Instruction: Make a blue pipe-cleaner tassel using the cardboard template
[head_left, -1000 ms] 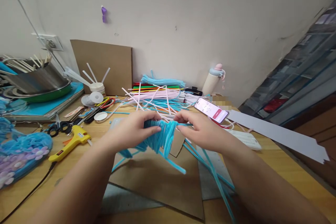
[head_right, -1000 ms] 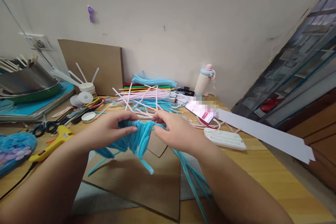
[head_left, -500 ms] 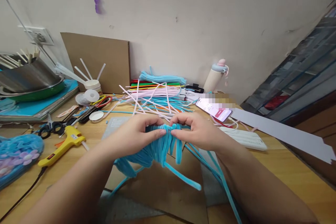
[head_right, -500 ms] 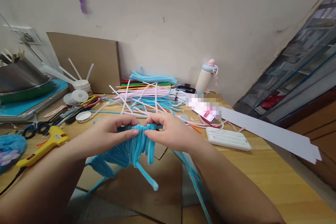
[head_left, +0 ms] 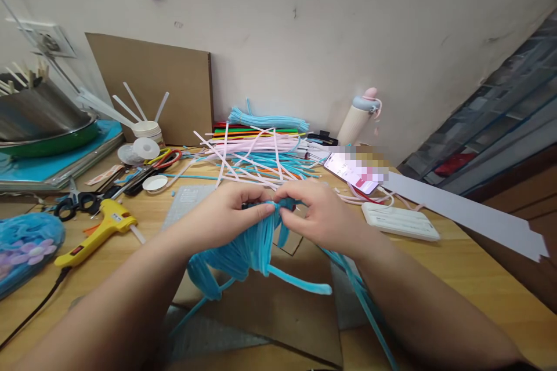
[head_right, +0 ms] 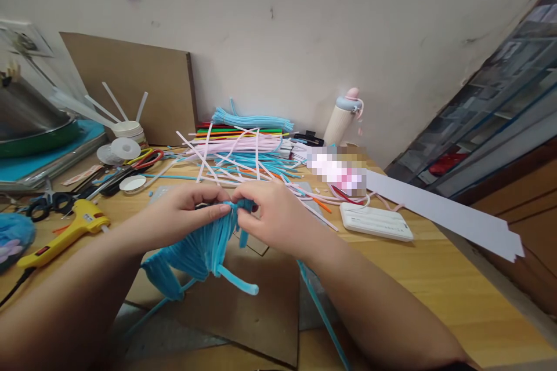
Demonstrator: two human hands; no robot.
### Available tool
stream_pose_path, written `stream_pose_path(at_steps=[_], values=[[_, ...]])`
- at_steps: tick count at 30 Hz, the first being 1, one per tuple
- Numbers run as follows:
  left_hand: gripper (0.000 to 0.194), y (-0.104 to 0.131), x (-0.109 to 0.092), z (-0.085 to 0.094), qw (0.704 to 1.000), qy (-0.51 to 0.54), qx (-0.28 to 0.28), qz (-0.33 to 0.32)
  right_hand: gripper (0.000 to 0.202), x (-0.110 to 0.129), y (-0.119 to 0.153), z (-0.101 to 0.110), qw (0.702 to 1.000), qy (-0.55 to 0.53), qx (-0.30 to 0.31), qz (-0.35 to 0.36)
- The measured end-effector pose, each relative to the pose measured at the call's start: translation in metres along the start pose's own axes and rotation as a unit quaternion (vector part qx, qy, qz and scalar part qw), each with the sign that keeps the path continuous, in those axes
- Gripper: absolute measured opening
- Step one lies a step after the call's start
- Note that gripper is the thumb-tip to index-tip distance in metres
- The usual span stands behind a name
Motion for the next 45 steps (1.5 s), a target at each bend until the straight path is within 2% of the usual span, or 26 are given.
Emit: stream_pose_path(at_steps=[4, 10, 15, 19, 28, 34, 38, 41, 43, 45], values=[[0.028, 0.0, 0.0, 0.003, 1.0, -0.016, -0.003, 0.0, 0.015, 0.014, 0.004, 0.001, 0.993, 0.09, -0.029, 0.072], [0.021, 0.0, -0.006, 0.007, 0.996, -0.083, -0.002, -0.023, 0.015, 0.021, 0.008, -0.002, 0.976, 0.175, -0.038, 0.12], [0.023, 0.0, -0.003, 0.007, 0.995, -0.103, 0.016, -0.006, 0.02, 0.03, 0.012, -0.003, 0.951, 0.252, -0.074, 0.164], [0.023, 0.001, -0.001, 0.004, 0.992, -0.121, 0.033, 0.002, 0.023, 0.031, 0.014, -0.007, 0.939, 0.279, -0.071, 0.187], [0.024, 0.001, -0.006, -0.001, 0.987, -0.144, 0.061, -0.043, 0.023, 0.02, 0.011, -0.01, 0.964, 0.202, -0.003, 0.17], [0.024, 0.002, -0.006, -0.002, 0.988, -0.132, 0.064, -0.05, 0.024, 0.022, 0.014, -0.011, 0.966, 0.18, -0.003, 0.186], [0.024, 0.001, -0.006, 0.0, 0.992, -0.108, 0.054, -0.039, 0.023, 0.02, 0.011, -0.009, 0.971, 0.159, -0.016, 0.177], [0.027, 0.001, -0.002, 0.011, 0.998, -0.065, 0.011, -0.015, 0.019, 0.02, 0.006, 0.001, 0.983, 0.112, -0.023, 0.146], [0.029, 0.001, 0.001, 0.019, 0.999, -0.03, -0.023, -0.004, 0.028, 0.023, 0.008, 0.015, 0.987, 0.069, -0.062, 0.128], [0.029, 0.001, 0.002, 0.025, 0.999, -0.007, -0.044, -0.003, 0.027, 0.026, 0.013, 0.033, 0.986, 0.029, -0.127, 0.105]])
Point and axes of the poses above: each hand's wrist, its own y-axis away from the middle knuckle, its own z-axis out of the back of the hand, x = y × z, the point moved 10 cm from there along -y, towards the middle knuckle, and after that the axes turned 9 degrees about -z, right-handed, at the moved point
